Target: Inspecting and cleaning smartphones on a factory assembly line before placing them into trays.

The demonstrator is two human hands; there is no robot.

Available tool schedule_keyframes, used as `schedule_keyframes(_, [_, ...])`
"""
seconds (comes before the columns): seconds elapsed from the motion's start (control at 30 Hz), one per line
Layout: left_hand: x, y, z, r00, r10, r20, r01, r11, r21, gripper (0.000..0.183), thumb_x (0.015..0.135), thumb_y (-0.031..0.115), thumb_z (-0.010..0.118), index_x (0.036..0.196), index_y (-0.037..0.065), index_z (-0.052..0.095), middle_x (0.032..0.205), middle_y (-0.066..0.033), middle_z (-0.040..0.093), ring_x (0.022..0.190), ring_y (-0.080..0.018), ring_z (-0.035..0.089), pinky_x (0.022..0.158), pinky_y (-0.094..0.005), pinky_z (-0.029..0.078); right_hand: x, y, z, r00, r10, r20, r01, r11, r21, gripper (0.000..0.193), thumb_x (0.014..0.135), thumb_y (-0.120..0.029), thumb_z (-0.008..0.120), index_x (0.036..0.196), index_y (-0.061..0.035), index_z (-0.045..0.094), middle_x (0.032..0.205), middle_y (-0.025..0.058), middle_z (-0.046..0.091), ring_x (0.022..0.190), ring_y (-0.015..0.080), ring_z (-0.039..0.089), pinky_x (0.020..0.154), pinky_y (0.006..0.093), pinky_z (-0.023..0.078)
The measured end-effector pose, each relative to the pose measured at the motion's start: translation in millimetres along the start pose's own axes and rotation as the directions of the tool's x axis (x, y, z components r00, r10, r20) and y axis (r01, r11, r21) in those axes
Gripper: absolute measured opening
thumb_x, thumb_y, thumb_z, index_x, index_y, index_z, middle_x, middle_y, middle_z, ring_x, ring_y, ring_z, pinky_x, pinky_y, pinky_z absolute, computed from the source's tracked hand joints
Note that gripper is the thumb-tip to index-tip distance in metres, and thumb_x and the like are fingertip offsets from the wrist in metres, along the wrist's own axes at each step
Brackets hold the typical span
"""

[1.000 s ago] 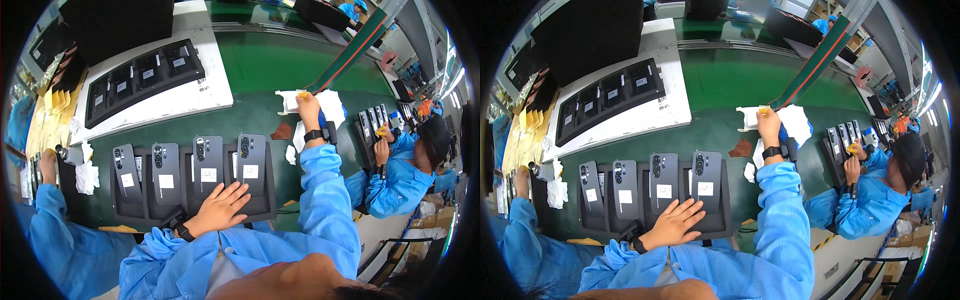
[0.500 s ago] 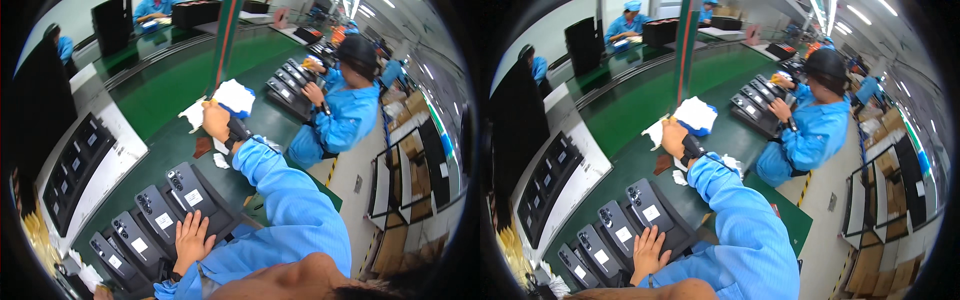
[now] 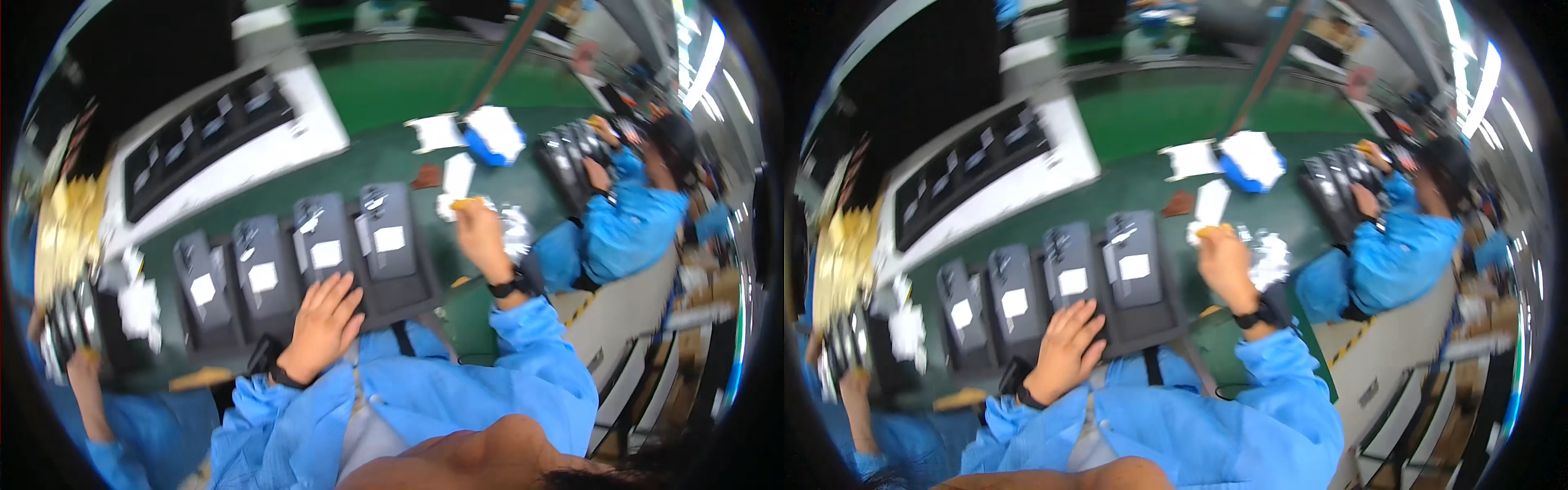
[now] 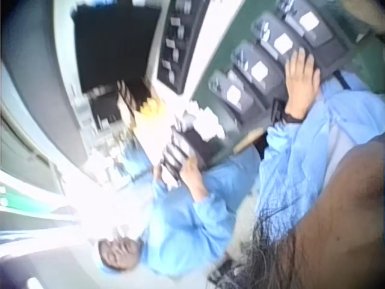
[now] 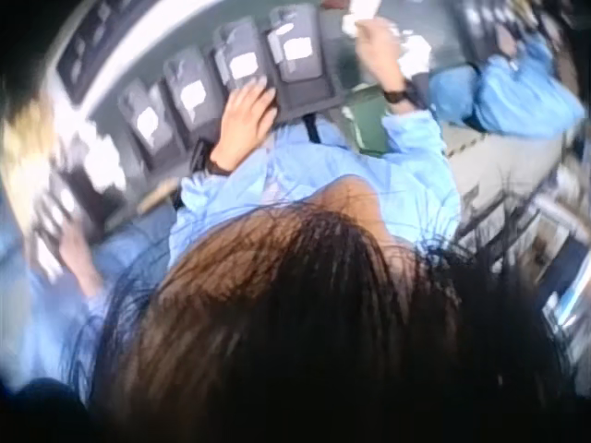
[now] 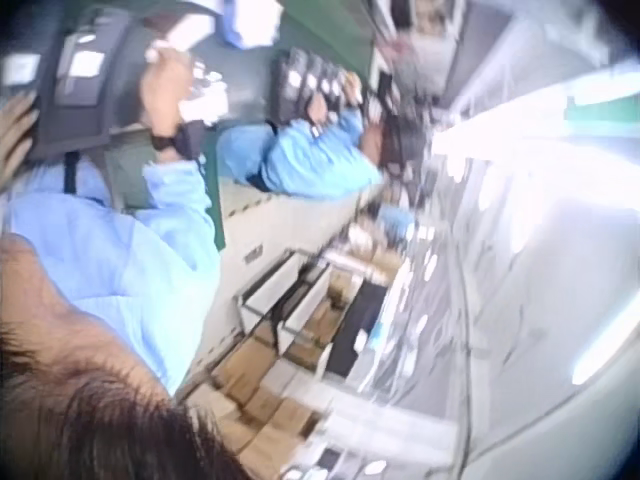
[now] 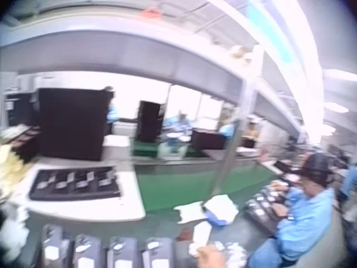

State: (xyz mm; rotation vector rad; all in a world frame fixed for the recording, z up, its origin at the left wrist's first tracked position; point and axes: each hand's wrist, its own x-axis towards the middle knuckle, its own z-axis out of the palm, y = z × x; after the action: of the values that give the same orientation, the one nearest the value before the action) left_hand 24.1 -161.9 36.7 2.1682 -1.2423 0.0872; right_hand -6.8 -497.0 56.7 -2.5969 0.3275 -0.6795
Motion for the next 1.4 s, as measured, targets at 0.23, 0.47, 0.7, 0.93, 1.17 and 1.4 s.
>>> schedule_keyframes(0.23, [-71,-53,-63,0.768,-0.304,-0.563,0.475,0.861,0.183,0.034,0.084,0.009,0.069,0.117,0.005,0.066,0.126,-0.0187,0.062,0.108,-0.0389,0.06,0.093,-0.0447,0.05,-59,-40,11,0.968,0.205,0.145,-0.218,0.973,0.079,0.021,0.093,-0.018,0.066,0.099,0.0017,0.068,0.081,0.0175,0.063,0.071,0.0344,0.063,0.066,0.0417,0.049])
schedule_keyframes(0.47, [-134,-101,-96,0.497,-0.593,-0.634,0.853,0.47,0.228,0.043,0.088,0.019,0.067,0.126,0.002,0.059,0.114,-0.0197,0.062,0.108,-0.0394,0.058,0.088,-0.0473,0.05,-70,-53,31,0.96,0.242,0.143,-0.243,0.97,-0.009,0.04,0.091,-0.032,0.07,0.107,0.0038,0.063,0.09,0.022,0.062,0.084,0.0403,0.061,0.074,0.046,0.048])
schedule_keyframes(0.7, [-134,-114,-111,0.46,-0.725,-0.513,0.88,0.449,0.155,0.036,0.086,0.019,0.069,0.116,0.001,0.061,0.104,-0.0206,0.065,0.096,-0.0417,0.063,0.082,-0.0488,0.051,-63,-41,44,0.971,0.189,0.144,-0.185,0.982,-0.037,0.037,0.093,-0.028,0.068,0.103,0.0067,0.062,0.088,0.0232,0.063,0.08,0.0404,0.061,0.074,0.0451,0.048])
schedule_keyframes(0.93, [-144,-119,-107,0.535,-0.629,-0.565,0.8,0.593,0.097,0.03,0.087,0.016,0.068,0.112,0.0,0.058,0.099,-0.019,0.06,0.088,-0.0428,0.062,0.074,-0.0479,0.05,-70,-25,54,0.984,0.149,0.096,-0.144,0.988,-0.051,0.03,0.098,-0.023,0.063,0.093,0.0066,0.058,0.08,0.0197,0.057,0.07,0.033,0.053,0.067,0.041,0.044])
schedule_keyframes(1.17, [-145,-116,-109,0.524,-0.628,-0.576,0.785,0.619,0.039,0.029,0.087,0.013,0.068,0.11,-0.001,0.058,0.098,-0.0171,0.06,0.087,-0.0396,0.063,0.073,-0.0453,0.051,-75,-36,57,0.993,0.107,-0.048,-0.102,0.99,0.095,0.028,0.101,-0.02,0.061,0.092,0.0063,0.057,0.077,0.0104,0.056,0.069,0.0185,0.049,0.063,0.0335,0.041])
schedule_keyframes(1.4, [-148,-113,-112,0.506,-0.611,-0.609,0.767,0.642,-0.006,0.027,0.088,0.012,0.067,0.11,0.0,0.059,0.095,-0.0166,0.06,0.084,-0.0386,0.062,0.071,-0.044,0.05,-75,-37,54,0.994,0.113,-0.003,-0.113,0.993,0.042,0.026,0.1,-0.019,0.062,0.098,0.007,0.061,0.078,0.0117,0.058,0.07,0.0201,0.051,0.064,0.0344,0.042])
